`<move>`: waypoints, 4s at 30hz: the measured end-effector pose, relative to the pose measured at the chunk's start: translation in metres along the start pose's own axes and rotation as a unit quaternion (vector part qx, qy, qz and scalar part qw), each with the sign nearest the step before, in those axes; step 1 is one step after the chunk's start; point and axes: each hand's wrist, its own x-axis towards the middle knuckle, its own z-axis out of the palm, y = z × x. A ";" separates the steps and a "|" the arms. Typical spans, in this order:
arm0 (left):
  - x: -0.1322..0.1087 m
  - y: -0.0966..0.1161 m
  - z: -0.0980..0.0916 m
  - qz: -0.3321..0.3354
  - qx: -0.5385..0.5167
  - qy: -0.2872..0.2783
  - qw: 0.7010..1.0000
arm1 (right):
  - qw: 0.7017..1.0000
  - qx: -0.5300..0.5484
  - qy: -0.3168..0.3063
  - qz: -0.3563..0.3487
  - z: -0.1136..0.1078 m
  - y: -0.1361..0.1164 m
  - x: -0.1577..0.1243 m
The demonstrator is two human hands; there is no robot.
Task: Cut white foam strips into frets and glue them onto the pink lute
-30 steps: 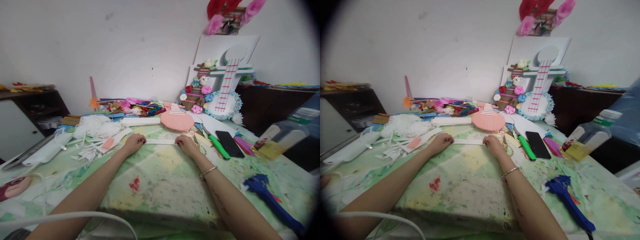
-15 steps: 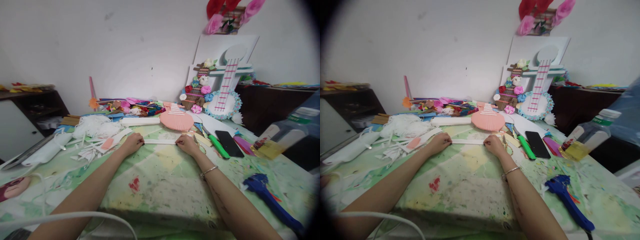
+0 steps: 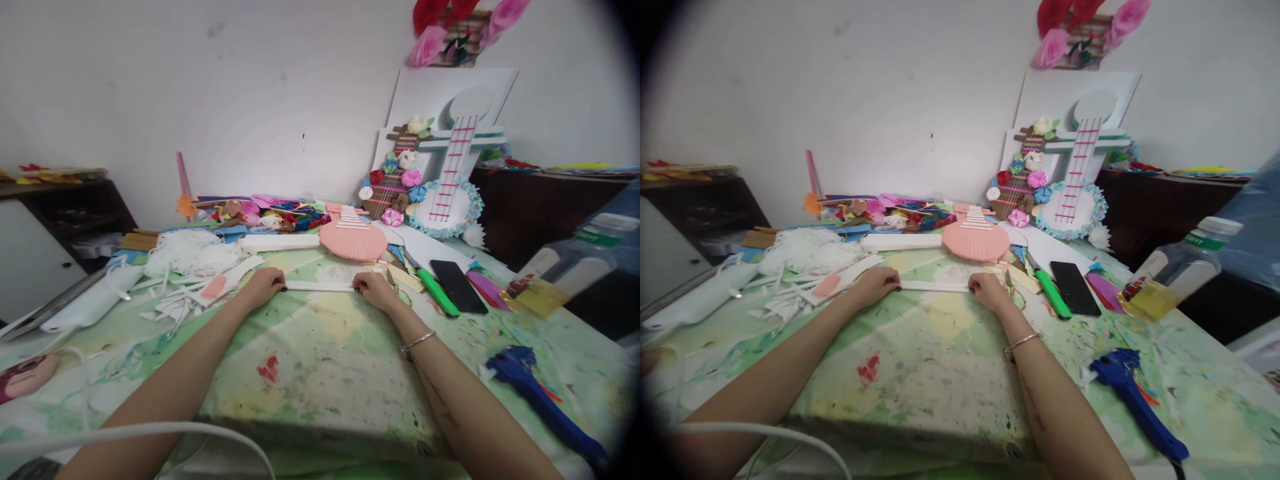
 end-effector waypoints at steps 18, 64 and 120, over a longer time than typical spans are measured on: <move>0.000 -0.002 0.010 -0.057 -0.036 0.029 0.997 | 0.999 0.021 0.026 -0.011 0.000 -0.005 0.000; 0.009 -0.002 0.019 -0.153 -0.044 0.044 0.986 | 0.998 -0.013 0.056 0.024 0.002 -0.004 0.001; 0.009 0.004 0.019 0.159 0.071 0.033 0.984 | 0.998 -0.027 0.057 -0.001 0.005 -0.007 0.004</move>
